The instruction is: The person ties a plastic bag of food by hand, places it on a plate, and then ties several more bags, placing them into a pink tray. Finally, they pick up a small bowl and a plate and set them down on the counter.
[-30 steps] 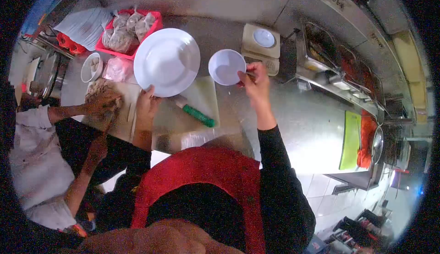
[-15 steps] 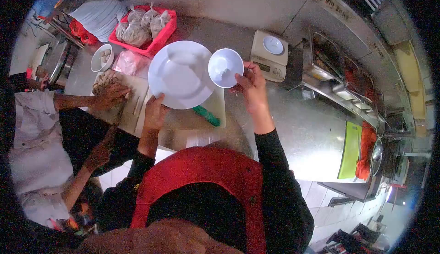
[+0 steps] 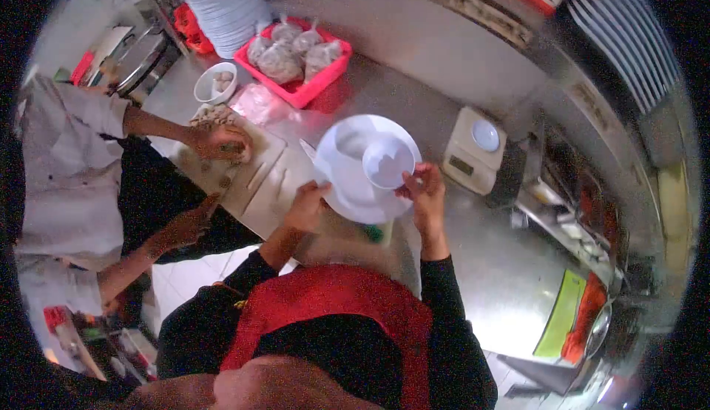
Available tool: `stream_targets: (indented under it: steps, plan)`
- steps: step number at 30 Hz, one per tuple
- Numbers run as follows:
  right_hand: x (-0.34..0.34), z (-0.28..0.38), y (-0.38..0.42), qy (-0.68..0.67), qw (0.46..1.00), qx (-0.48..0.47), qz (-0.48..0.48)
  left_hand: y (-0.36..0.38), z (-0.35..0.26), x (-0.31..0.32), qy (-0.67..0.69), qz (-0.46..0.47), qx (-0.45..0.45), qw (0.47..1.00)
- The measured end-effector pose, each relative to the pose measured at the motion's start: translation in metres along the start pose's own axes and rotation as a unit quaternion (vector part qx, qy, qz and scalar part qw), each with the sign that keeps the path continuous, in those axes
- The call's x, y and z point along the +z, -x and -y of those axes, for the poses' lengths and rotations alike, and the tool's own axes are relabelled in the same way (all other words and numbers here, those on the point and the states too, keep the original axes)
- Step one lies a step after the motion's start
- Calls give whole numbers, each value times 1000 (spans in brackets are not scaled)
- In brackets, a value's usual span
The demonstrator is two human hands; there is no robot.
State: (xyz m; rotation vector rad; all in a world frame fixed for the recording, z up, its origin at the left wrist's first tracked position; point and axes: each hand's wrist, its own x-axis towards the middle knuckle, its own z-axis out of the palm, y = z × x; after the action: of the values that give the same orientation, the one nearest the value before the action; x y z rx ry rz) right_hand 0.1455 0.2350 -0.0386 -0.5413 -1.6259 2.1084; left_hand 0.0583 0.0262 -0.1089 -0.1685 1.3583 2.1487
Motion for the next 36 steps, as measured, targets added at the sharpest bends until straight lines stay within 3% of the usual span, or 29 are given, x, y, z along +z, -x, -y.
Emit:
stream_targets:
  steps: [2,4,7,13,15,19,22,24,28,30,33,35,36]
  plan:
    - [5,-6,-3,28,999,27,5,3,10,-3,-26,44,-40,998]
    - [10,-12,-4,55,998,31,21,6,22,0,24,22,-53,998]
    - [7,-29,-13,102,992,59,38,8,26,-5,-4,46,-21,999]
    - [10,-8,0,189,979,59,51,27,5,-2,16,9,-30,999]
    - [3,-7,2,232,972,-12,42,36,-5,-3,24,-5,-15,1000]
    - [-5,-4,10,195,979,-57,24,27,2,-43,-16,-23,-5,1000]
    - [-13,-16,14,214,974,-77,10,55,-21,-43,30,-64,14,997]
    - [-16,-29,14,349,924,-157,-1,65,-27,-54,32,-78,17,996]
    - [1,-46,26,356,921,-153,35,83,-34,-67,80,-98,34,991]
    - [11,-62,31,465,841,-257,105,86,-34,-76,93,-92,45,990]
    - [33,-87,51,512,814,-239,131,98,-27,-91,69,-103,39,991]
    - [45,-97,50,642,689,-307,134,103,-39,-83,-17,-163,28,986]
    - [45,-99,47,642,690,-310,127,102,-36,-87,-20,-157,32,987]
